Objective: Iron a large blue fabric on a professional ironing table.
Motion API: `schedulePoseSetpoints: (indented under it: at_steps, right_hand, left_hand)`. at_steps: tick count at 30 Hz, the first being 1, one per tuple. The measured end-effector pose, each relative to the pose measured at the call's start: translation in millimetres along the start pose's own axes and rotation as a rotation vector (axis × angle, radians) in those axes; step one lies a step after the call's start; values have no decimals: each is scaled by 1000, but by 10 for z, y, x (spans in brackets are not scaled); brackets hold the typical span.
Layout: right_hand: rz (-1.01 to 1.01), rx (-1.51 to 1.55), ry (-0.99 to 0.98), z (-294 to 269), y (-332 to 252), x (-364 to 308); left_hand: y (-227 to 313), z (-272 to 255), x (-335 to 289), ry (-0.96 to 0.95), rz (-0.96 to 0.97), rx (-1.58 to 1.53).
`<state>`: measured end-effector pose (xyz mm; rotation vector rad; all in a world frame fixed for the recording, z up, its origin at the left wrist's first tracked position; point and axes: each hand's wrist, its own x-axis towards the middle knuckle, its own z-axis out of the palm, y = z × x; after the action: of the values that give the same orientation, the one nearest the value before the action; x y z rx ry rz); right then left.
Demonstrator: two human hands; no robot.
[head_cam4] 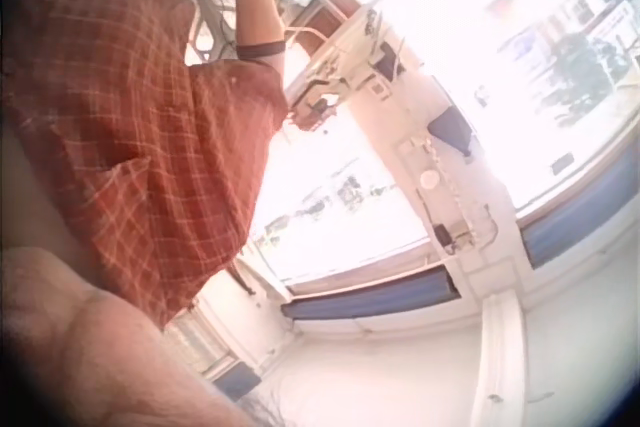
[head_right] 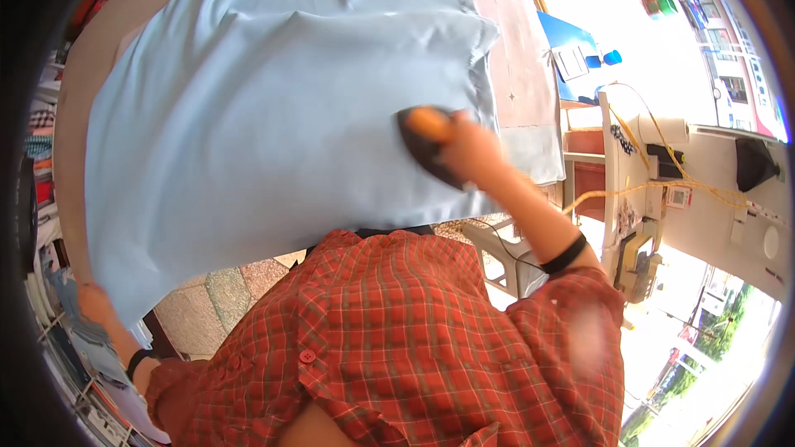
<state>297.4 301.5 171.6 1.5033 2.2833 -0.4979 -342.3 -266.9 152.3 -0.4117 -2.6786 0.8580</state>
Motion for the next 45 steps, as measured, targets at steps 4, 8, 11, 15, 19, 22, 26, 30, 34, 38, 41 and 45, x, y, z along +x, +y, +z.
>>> schedulePoseSetpoints:
  at_steps: [4, 8, 11, 15, 19, 22, 26, 30, 34, 38, 41, 45]
  right_hand:
    - [-392, -259, -211, 689, -936, -348]
    - [-567, -159, -155, 772, -726, -346]
    - [-271, -51, -84, 607, -345, -165]
    - [199, 69, 110, 339, 431, 321]
    - [290, 137, 349, 28, 1009, 787]
    - [330, 167, 394, -118, 1448, 1203]
    - [382, 147, 400, -376, 1768, 1613]
    - [359, 151, 434, -466, 1923, 1818]
    - [-33, -40, 944, -223, 1714, 1172]
    - [196, 393, 587, 635, 1583, 254]
    - [427, 542, 463, 1379, 1715, -175]
    - [509, 840, 475, 1770, 1845, -228]
  left_hand:
    - [1885, -603, -750, 129, 443, -687]
    - [3374, -1931, -1826, 13, 921, -775]
    - [3749, -1922, -1986, 35, 955, -892]
    - [3856, -1961, -1996, 60, 952, -891]
    - [3840, -1982, -2000, 61, 948, -876]
    - [3848, -1990, -2015, 48, 941, -860]
    - [3830, -2011, -2038, 28, 952, -856]
    - [3789, -1945, -2048, 8, 987, -859]
    - [3405, -1964, -2312, 12, 1062, -1115]
    - [2797, -1253, -3045, -167, 1149, -1337]
    - [2545, -556, -3413, -1319, 269, -1649]
    - [2546, -147, -3316, -1559, -689, -2248]
